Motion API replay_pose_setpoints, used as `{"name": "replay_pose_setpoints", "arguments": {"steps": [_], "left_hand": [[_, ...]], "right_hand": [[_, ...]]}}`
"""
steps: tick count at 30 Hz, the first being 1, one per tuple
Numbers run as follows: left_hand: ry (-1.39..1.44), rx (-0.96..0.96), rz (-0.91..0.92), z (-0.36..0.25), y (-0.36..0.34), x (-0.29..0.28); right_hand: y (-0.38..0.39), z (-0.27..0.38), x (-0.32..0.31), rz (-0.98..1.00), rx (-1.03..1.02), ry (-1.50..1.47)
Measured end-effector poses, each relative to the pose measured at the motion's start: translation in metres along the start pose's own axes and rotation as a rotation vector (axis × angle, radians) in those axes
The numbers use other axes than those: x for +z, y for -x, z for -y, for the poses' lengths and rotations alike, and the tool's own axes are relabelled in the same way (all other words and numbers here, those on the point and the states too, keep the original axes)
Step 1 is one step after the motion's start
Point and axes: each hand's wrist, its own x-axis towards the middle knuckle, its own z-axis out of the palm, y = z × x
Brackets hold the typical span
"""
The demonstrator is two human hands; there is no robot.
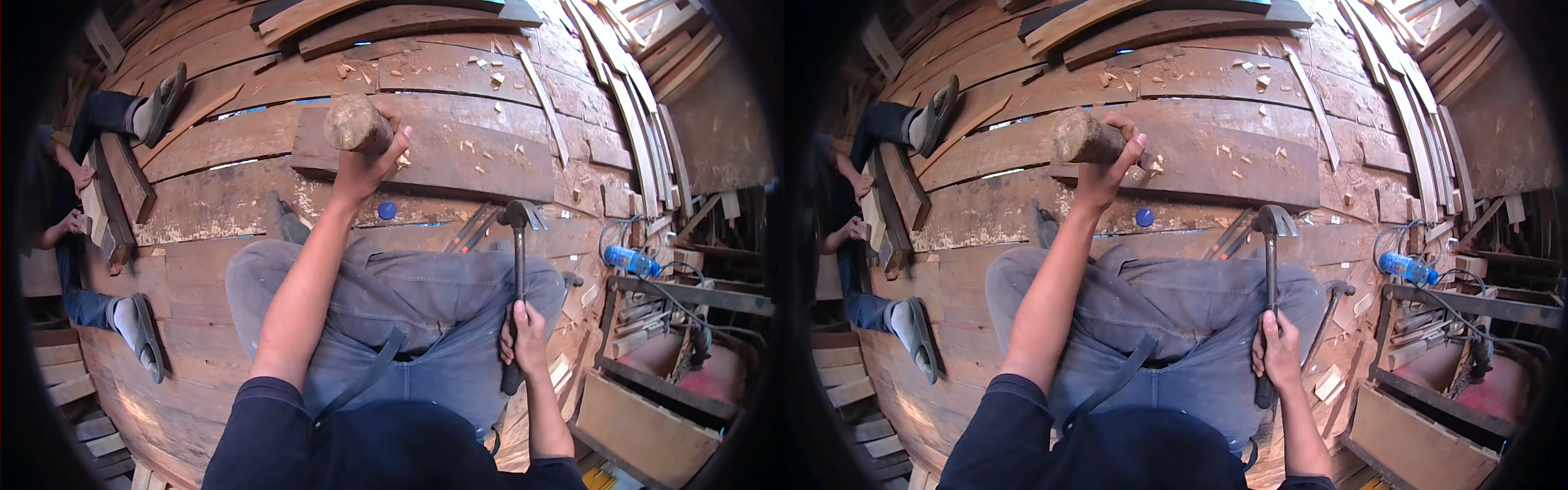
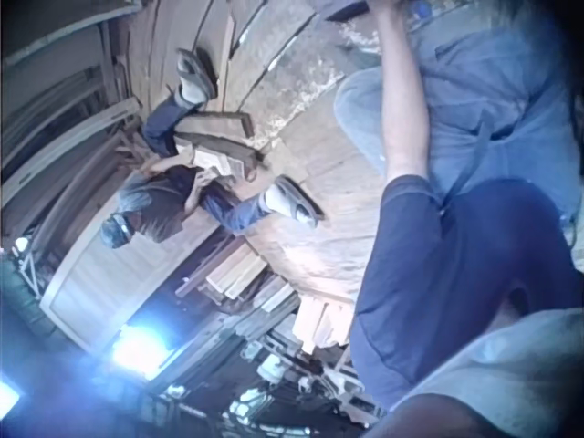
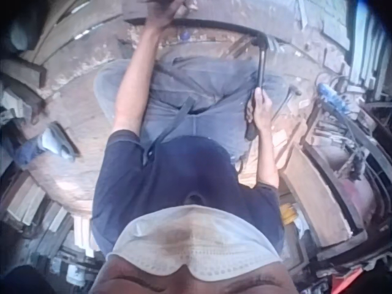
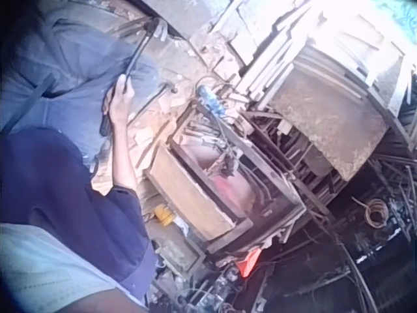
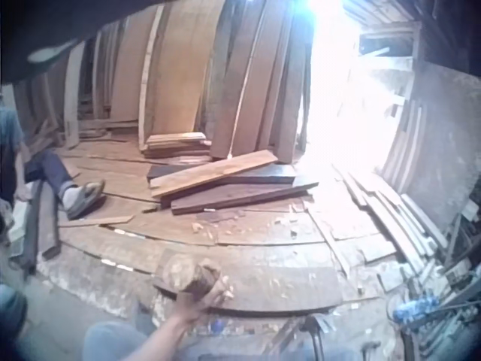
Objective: Chisel and shape a piece of wood using a hammer and a metal tool while sitting on a workshop floor.
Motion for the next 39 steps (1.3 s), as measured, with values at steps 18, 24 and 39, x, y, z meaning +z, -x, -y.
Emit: {"name": "replay_pose_setpoints", "arguments": {"steps": [18,24,39], "left_hand": [[-0.324,0.156,0.053,-0.001,-0.003,0.006],[-0.131,0.105,0.092,-0.013,-0.003,0.01],[0.05,0.225,0.139,-0.009,0.0,0.017]], "right_hand": [[0.042,0.113,-0.007,0.168,-0.858,-0.298],[0.067,0.191,0.035,0.427,-1.194,-0.284],[0.091,0.176,0.052,0.293,-0.995,-0.198]]}}
